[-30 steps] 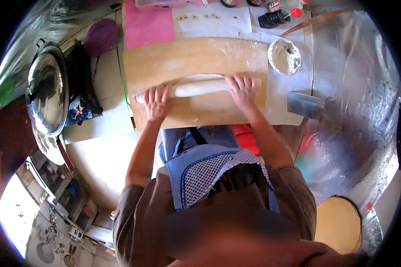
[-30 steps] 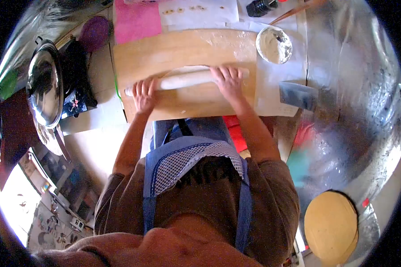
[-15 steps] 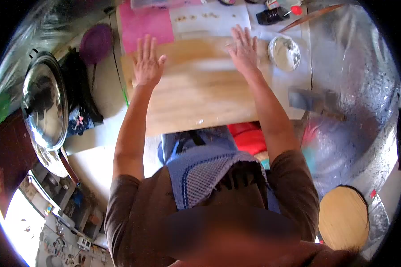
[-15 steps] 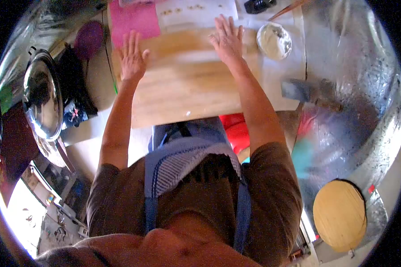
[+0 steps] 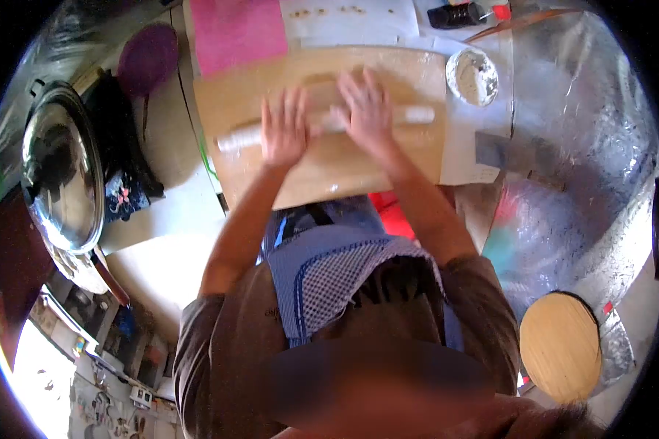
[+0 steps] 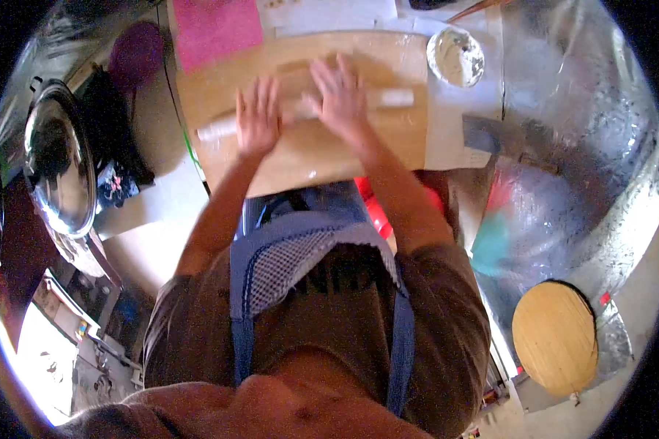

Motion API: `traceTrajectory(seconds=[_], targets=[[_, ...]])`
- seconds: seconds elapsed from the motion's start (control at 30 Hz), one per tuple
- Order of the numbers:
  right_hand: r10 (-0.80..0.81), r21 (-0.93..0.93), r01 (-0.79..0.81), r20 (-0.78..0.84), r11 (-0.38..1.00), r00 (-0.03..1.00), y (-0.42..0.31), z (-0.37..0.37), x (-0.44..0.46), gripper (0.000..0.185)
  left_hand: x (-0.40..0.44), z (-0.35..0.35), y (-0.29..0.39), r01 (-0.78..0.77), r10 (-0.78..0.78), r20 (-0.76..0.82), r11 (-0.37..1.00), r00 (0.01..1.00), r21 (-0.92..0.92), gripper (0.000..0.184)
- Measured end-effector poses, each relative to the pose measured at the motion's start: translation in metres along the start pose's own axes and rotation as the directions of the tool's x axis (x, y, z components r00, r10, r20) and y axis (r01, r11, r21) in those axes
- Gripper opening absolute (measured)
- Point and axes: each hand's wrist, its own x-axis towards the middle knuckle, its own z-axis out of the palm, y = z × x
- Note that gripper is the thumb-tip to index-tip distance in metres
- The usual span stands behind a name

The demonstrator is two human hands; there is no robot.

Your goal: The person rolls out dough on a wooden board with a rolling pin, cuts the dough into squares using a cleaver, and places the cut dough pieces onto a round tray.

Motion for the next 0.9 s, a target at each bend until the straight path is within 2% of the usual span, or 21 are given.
traceTrajectory(seconds=[0.03, 0.07, 0.1, 0.13, 0.17, 0.2, 0.27, 0.33, 0.37, 0.4, 0.43, 0.47, 0.53, 0.57, 0.6, 0.63, 0.73, 0.8, 0.9], targets=[[0.013, 0.065, -0.004, -0.140, 0.998, 0.990, 0.010, 0.003, 0.026, 0.070, 0.021, 0.000, -0.010, 0.087, -0.092, -0.049, 0.993, 0.995, -0.085, 0.076], [0.006, 0.060, 0.003, -0.148, 0.998, 0.989, 0.016, 0.010, 0.043, 0.070, 0.038, 0.001, -0.018, 0.169, -0.189, -0.108, 0.971, 0.976, -0.172, 0.076], [0.100, 0.052, -0.092, -0.179, 0.994, 0.979, 0.017, 0.011, 0.052, 0.070, 0.035, 0.003, -0.017, 0.171, -0.192, -0.111, 0.969, 0.975, -0.180, 0.076], [0.192, 0.041, -0.187, -0.215, 0.981, 0.958, 0.021, 0.009, 0.053, 0.070, 0.033, 0.007, -0.015, 0.243, -0.258, -0.120, 0.962, 0.959, -0.127, 0.077], [0.143, -0.009, -0.149, -0.214, 0.989, 0.966, 0.018, 0.007, 0.037, 0.069, 0.030, 0.009, -0.014, 0.319, -0.325, -0.132, 0.945, 0.936, -0.067, 0.078], [0.137, -0.008, -0.142, -0.212, 0.990, 0.967, 0.012, 0.003, 0.015, 0.069, 0.015, 0.006, -0.009, 0.325, -0.331, -0.132, 0.943, 0.934, -0.064, 0.078], [-0.009, -0.063, 0.007, -0.044, 0.998, 0.999, 0.003, -0.007, -0.042, 0.067, -0.040, -0.008, 0.012, 0.204, -0.199, 0.058, 0.972, 0.978, -0.113, 0.078], [-0.038, 0.087, 0.032, 0.064, 0.996, 0.997, -0.004, -0.015, -0.103, 0.066, -0.104, -0.010, 0.029, 0.149, -0.107, 0.208, 0.969, 0.972, -0.199, 0.078], [-0.036, 0.084, 0.030, 0.062, 0.996, 0.997, -0.003, -0.018, -0.130, 0.066, -0.128, -0.019, 0.035, 0.146, -0.074, 0.249, 0.947, 0.966, -0.285, 0.078], [-0.066, 0.175, 0.043, 0.128, 0.984, 0.990, 0.001, -0.020, -0.153, 0.065, -0.148, -0.024, 0.040, 0.153, -0.044, 0.288, 0.918, 0.957, -0.367, 0.079], [-0.101, 0.269, 0.046, 0.195, 0.962, 0.976, 0.005, -0.024, -0.165, 0.064, -0.159, -0.026, 0.042, 0.131, -0.060, 0.232, 0.944, 0.971, -0.303, 0.077], [-0.101, 0.277, 0.041, 0.203, 0.960, 0.974, 0.012, -0.023, -0.170, 0.064, -0.166, -0.023, 0.038, 0.135, -0.061, 0.243, 0.944, 0.968, -0.301, 0.077], [0.118, 0.127, -0.127, 0.074, 0.984, 0.990, 0.030, -0.023, -0.155, 0.061, -0.148, -0.029, 0.026, 0.226, -0.184, 0.167, 0.931, 0.969, -0.285, 0.075], [0.069, 0.128, -0.072, 0.026, 0.989, 0.997, 0.045, -0.010, -0.146, 0.059, -0.132, -0.017, 0.016, 0.258, -0.223, 0.163, 0.934, 0.961, -0.247, 0.072], [0.041, 0.018, -0.040, -0.012, 0.999, 0.999, 0.050, -0.012, -0.129, 0.059, -0.117, -0.003, 0.007, 0.204, -0.193, 0.112, 0.974, 0.975, -0.096, 0.073], [-0.002, -0.090, -0.002, -0.046, 0.996, 0.999, 0.055, -0.020, -0.103, 0.059, -0.093, -0.010, -0.001, 0.232, -0.232, 0.135, 0.973, 0.963, 0.011, 0.075], [0.088, -0.016, -0.090, -0.081, 0.996, 0.993, 0.079, -0.010, -0.045, 0.063, -0.048, 0.002, -0.035, 0.297, -0.295, 0.056, 0.955, 0.954, -0.012, 0.075], [0.200, -0.053, -0.211, -0.166, 0.976, 0.966, 0.087, -0.007, -0.035, 0.065, -0.037, -0.002, -0.038, 0.360, -0.366, -0.077, 0.929, 0.928, -0.082, 0.075], [0.153, -0.140, -0.165, -0.089, 0.976, 0.984, 0.077, -0.008, -0.107, 0.062, -0.094, -0.007, -0.016, 0.326, -0.325, 0.053, 0.945, 0.944, -0.015, 0.073]])
